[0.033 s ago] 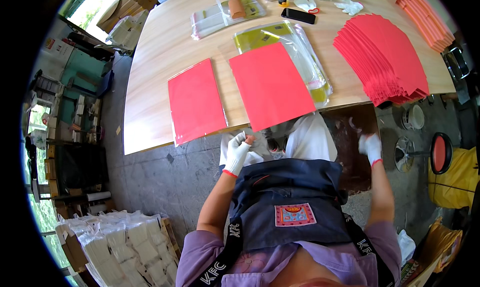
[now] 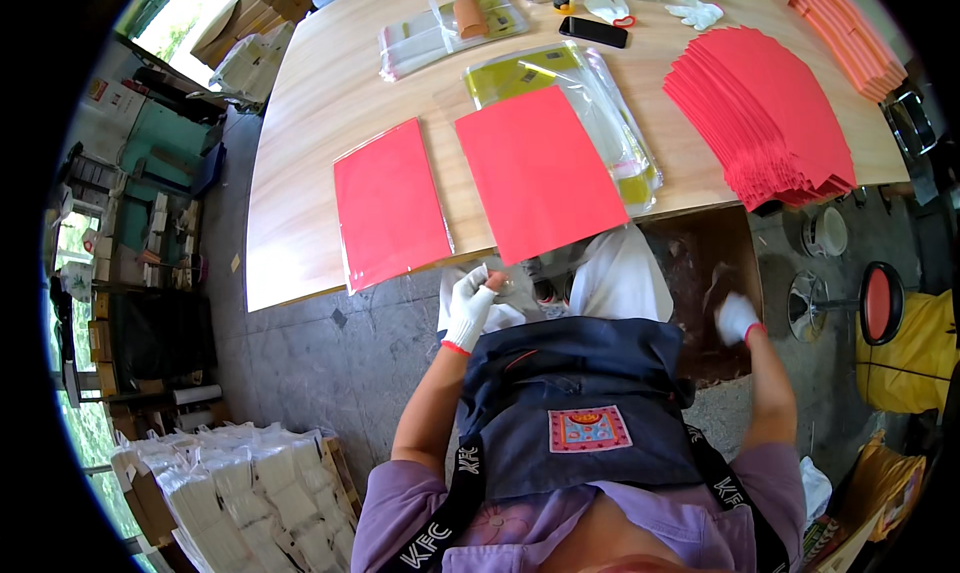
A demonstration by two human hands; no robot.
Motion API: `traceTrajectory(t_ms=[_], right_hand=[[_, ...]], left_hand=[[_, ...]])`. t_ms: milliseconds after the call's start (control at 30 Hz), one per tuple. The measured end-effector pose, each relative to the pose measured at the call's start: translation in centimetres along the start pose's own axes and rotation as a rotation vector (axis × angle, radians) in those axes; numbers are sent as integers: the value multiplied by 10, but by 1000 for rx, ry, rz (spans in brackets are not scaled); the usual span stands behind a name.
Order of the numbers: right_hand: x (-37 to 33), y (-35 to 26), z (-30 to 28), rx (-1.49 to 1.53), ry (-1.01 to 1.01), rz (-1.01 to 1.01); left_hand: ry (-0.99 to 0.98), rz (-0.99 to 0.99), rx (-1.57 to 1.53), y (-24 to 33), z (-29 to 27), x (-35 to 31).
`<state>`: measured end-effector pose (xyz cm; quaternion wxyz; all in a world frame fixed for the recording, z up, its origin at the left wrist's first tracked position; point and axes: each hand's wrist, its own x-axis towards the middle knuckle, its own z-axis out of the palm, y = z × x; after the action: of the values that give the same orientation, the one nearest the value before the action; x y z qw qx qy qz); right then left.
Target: The person wraps red paper around a rectangular block using a clear plastic sleeve as a guide. They repeatedly pick up a sheet of red paper, place it over the block, and smooth it down with gloved hands. The process is repeated for multiple sheets, creating a stack of wrapped items.
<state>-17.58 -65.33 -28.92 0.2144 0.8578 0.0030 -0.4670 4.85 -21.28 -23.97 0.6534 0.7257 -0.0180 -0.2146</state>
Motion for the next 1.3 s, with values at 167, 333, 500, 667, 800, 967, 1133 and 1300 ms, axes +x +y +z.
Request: traceTrajectory(t_ms=[167,333,500,667,800,967,1133,1300], right_hand=[[-25,-14,-22,586,-84,171],[-32,-41,-176,733,1135,-66],[-7,-59,-215,788,1253,-192],[3,-80,-225,1344,964,-55],[-1,-90,-217,1632,786,-56],[8,-124,-213,2112,358,-470],[2,-171,-297,1967,357,-564],[21,-210,-386,1706,546,-664]], left_hand=[[344,756,872,-15,-4,5],[195,961,984,3,13,11],[178,870,883,-4,2,13],[255,191,-166,-24,5,3],[127,-56,-650,-6,-5,-1],[60,172,-295,43,-42,-14],[332,370,-120,54,-116,-19],[464,270,-217,36,-192,5]])
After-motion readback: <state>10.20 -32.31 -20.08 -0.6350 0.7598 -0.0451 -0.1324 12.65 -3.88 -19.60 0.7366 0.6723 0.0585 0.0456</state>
